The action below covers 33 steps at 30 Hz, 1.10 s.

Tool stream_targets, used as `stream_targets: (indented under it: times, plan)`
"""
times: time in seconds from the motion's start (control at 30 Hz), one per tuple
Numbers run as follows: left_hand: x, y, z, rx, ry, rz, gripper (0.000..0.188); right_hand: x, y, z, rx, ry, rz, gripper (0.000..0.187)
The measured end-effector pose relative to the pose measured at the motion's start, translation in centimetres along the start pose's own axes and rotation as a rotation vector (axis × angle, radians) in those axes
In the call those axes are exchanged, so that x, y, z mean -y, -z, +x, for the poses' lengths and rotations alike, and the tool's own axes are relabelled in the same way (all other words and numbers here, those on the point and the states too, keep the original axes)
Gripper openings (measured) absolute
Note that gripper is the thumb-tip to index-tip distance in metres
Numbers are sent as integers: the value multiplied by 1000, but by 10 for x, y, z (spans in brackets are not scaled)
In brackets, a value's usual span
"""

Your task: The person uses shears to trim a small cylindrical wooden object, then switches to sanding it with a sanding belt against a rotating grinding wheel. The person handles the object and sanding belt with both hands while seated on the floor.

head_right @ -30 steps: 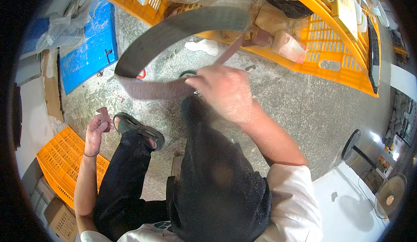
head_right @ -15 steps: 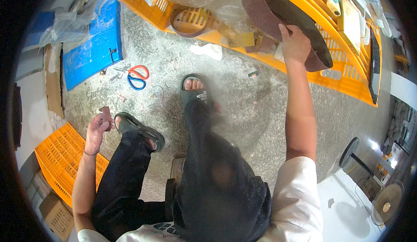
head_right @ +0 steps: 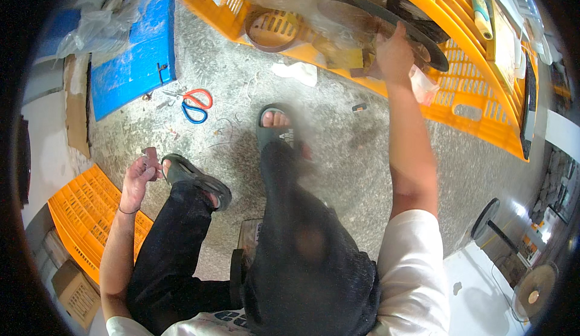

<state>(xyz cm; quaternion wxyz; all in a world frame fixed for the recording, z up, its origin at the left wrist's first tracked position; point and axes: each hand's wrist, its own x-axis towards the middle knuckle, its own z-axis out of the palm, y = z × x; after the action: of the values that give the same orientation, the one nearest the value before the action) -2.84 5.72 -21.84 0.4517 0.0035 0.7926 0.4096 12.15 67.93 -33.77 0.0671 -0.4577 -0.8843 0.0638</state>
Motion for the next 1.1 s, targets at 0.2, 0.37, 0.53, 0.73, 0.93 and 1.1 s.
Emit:
stream_targets:
  times: [0.2,0.37,0.53,0.73,0.93,1.1]
  plan:
    - [3,-3,3,-3,21,-48,16,61,-28,-53,386,159,250,43]
    - [-2,0,1,0,-14,-35,16,99,-36,-46,246,201,308,44]
    - [-7,2,2,-25,-20,-54,18,101,-21,-47,378,441,-48,67]
    - [-13,2,0,-18,-37,-40,17,110,-25,-44,577,510,-175,61]
    - [-18,11,-3,-81,-53,11,14,104,-4,-39,295,361,227,38]
    - [-22,15,-3,-162,-44,-66,19,108,50,-61,87,38,758,32]
